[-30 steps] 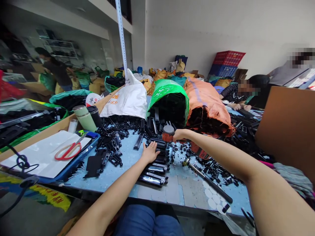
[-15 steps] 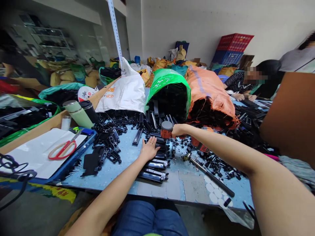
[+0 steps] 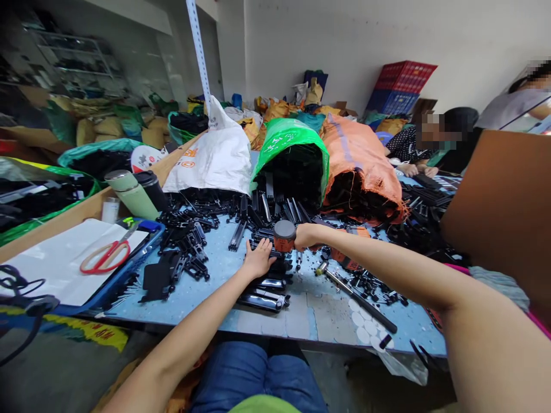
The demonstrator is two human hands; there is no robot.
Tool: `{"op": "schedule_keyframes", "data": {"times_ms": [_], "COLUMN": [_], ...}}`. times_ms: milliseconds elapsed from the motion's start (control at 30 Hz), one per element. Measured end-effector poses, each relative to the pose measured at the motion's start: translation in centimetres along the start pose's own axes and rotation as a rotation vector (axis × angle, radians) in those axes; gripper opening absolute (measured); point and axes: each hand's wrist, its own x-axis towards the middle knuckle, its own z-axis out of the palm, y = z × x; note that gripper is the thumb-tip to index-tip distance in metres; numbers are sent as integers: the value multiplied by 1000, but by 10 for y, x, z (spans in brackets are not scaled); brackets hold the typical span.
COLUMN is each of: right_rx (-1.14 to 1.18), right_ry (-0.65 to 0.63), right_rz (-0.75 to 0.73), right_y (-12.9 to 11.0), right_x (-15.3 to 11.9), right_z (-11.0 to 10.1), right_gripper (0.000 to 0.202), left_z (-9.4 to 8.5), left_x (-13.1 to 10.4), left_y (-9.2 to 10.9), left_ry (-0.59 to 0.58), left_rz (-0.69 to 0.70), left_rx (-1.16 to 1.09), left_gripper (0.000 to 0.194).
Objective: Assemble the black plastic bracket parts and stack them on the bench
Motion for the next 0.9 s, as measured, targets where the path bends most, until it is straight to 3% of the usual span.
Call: {"op": "schedule_keyframes", "data": {"times_ms": [100,233,400,533,600,733,900], "right_rx": [-31,-60,-92,-193,-238,-223,-94], "right_ry": [-3,-26,-19,55,53,0,80], "right_rz": [-16,-30,-59,-72,-100,-123,-85], "right_y": [0,1,-5,-8,-8,-7,-10], "right_x": [-11,-16,-21,-38,-45,-47,-54], "right_z": [5,18,26,32,38,51,63], "right_gripper": [23,23,26,24,24,22,16], "left_z": [2,13,8,2,5,18,21], "left_x": [-31,-59,-68,-88,-99,-108,-105], "left_y": [17,32,31,25,25,29,33], "left_ry": [-30,8,1,-83,-37,85,135], "left_rz": [74,66,78,246,274,173,169], "left_rx": [-49,-113,-126,-121,-74,3,16], "left_gripper": [62,73,78,93,95,82,79]}}
